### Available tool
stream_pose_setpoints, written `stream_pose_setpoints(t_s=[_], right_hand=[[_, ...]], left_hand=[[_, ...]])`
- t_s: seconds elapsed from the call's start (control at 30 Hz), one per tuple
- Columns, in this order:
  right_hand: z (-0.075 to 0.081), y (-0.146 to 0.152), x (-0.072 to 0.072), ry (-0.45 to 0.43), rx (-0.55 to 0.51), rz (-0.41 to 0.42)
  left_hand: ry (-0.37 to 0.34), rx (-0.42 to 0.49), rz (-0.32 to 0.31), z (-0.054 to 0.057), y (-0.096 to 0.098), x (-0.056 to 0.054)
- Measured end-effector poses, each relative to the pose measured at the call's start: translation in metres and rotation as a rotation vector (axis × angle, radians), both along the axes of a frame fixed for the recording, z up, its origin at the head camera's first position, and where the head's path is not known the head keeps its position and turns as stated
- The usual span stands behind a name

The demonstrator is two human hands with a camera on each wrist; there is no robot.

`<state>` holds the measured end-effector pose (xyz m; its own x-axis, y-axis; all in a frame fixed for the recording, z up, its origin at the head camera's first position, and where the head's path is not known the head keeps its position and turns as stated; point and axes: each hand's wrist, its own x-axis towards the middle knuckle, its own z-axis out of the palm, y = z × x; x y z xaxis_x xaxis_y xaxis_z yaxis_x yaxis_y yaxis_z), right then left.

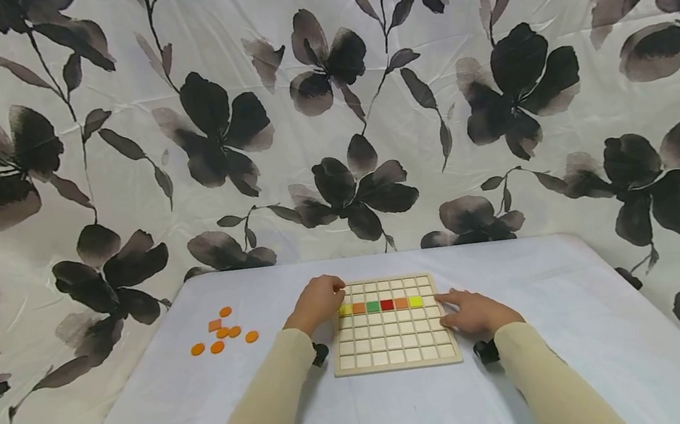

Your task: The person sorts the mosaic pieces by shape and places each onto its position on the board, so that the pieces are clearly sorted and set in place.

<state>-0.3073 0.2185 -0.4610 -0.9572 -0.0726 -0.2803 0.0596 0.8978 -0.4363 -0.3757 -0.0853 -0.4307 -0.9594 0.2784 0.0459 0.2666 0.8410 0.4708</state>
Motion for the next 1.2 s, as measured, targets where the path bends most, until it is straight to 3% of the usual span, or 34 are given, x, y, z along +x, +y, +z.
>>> stream_pose_setpoints(t_s=[0.13, 0.37, 0.5, 0.7, 1.2], right_hand=[[0.001, -0.001, -0.001, -0.005, 0.003, 0.007], [0.004, -0.001, 0.000, -0.002, 0.008, 0.001], [0.003, 0.000, 0.000, -0.007, 0.011, 0.013], [0.002, 0.000, 0.000, -0.003, 0.019, 0.013], [0.005, -0.001, 0.001, -0.024, 0.024, 0.005]], left_hand=[[0.003, -0.018, 0.061, 0.000, -0.016, -0.001], [0.057, -0.054, 0.101, -0.001, -0.048, -0.002], [0.051, -0.071, 0.138, -0.001, -0.064, -0.003], [0.042, -0.081, 0.156, -0.003, -0.086, -0.003], [0.014, -0.104, 0.208, 0.007, -0.125, 0.005]])
